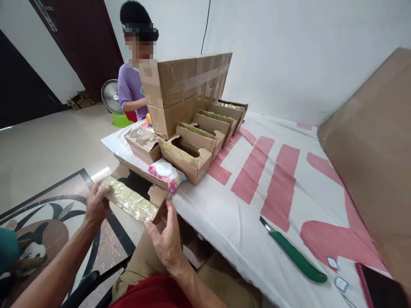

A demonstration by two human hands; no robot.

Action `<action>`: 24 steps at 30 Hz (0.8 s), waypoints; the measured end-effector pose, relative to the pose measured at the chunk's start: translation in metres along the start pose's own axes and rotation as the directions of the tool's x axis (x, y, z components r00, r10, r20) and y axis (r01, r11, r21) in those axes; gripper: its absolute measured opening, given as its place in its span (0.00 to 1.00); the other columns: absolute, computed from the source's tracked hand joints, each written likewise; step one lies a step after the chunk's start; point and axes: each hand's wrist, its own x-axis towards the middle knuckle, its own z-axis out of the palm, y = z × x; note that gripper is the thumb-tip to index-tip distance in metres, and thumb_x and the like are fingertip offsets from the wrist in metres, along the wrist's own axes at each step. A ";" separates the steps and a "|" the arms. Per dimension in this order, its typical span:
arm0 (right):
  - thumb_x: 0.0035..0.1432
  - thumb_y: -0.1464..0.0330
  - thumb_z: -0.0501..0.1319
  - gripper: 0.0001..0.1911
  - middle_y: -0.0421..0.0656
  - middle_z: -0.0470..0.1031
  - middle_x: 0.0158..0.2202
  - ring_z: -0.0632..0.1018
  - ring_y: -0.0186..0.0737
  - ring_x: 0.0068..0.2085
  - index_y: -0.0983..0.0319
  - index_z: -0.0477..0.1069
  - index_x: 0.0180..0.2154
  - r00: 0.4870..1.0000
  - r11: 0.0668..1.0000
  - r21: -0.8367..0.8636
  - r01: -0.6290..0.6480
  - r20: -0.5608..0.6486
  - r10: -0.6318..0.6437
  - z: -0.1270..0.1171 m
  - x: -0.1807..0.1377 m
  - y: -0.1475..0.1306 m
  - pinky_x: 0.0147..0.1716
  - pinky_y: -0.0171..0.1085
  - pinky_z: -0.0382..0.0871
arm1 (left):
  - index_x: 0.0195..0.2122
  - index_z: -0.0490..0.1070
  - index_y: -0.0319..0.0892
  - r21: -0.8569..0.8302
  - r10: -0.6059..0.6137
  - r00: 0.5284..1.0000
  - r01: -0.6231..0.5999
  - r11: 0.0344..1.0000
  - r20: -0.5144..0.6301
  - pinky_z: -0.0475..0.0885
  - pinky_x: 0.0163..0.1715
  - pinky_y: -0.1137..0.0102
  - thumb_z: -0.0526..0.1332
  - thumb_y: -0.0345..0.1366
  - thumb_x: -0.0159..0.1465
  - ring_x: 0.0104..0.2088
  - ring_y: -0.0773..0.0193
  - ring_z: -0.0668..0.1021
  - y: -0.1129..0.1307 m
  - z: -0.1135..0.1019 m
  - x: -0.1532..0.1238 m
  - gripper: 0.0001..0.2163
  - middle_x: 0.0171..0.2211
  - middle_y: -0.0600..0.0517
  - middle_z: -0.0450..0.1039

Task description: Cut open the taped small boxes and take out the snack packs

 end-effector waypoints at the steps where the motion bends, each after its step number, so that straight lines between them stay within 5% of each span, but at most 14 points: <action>1: 0.62 0.58 0.68 0.37 0.54 0.69 0.68 0.76 0.54 0.64 0.58 0.62 0.68 1.000 1.000 -0.012 -0.005 -0.009 0.005 -0.004 0.002 0.001 0.58 0.50 0.78 | 0.43 0.74 0.40 -0.009 -0.026 1.000 0.026 1.000 0.017 0.69 0.29 0.73 0.72 0.42 0.43 0.27 0.67 0.74 -0.007 0.010 0.004 0.25 0.30 0.56 0.75; 7: 0.65 0.59 0.65 0.36 0.55 0.65 0.70 0.74 0.56 0.66 0.57 0.58 0.70 0.995 0.994 -0.109 -0.019 -0.100 0.008 -0.020 -0.007 0.004 0.61 0.52 0.76 | 0.44 0.74 0.40 -0.014 -0.050 0.990 0.052 0.999 0.130 0.69 0.31 0.73 0.70 0.43 0.44 0.29 0.66 0.74 -0.030 0.045 0.014 0.25 0.31 0.56 0.74; 17: 0.70 0.57 0.59 0.34 0.53 0.64 0.71 0.74 0.53 0.65 0.55 0.54 0.73 0.994 0.991 -0.122 -0.050 -0.103 0.037 -0.028 -0.006 -0.006 0.62 0.52 0.74 | 0.48 0.75 0.39 0.076 -0.013 0.975 -0.004 0.997 0.223 0.71 0.36 0.72 0.72 0.46 0.52 0.34 0.63 0.78 -0.029 0.043 0.015 0.25 0.36 0.53 0.78; 24: 0.60 0.55 0.69 0.48 0.55 0.56 0.75 0.63 0.60 0.73 0.57 0.50 0.74 0.996 0.975 -0.223 0.001 -0.088 -0.021 -0.024 -0.002 0.022 0.66 0.59 0.68 | 0.56 0.70 0.40 0.052 0.016 0.976 -0.028 0.998 0.219 0.76 0.49 0.64 0.72 0.57 0.54 0.46 0.56 0.80 -0.038 0.045 0.029 0.35 0.48 0.46 0.78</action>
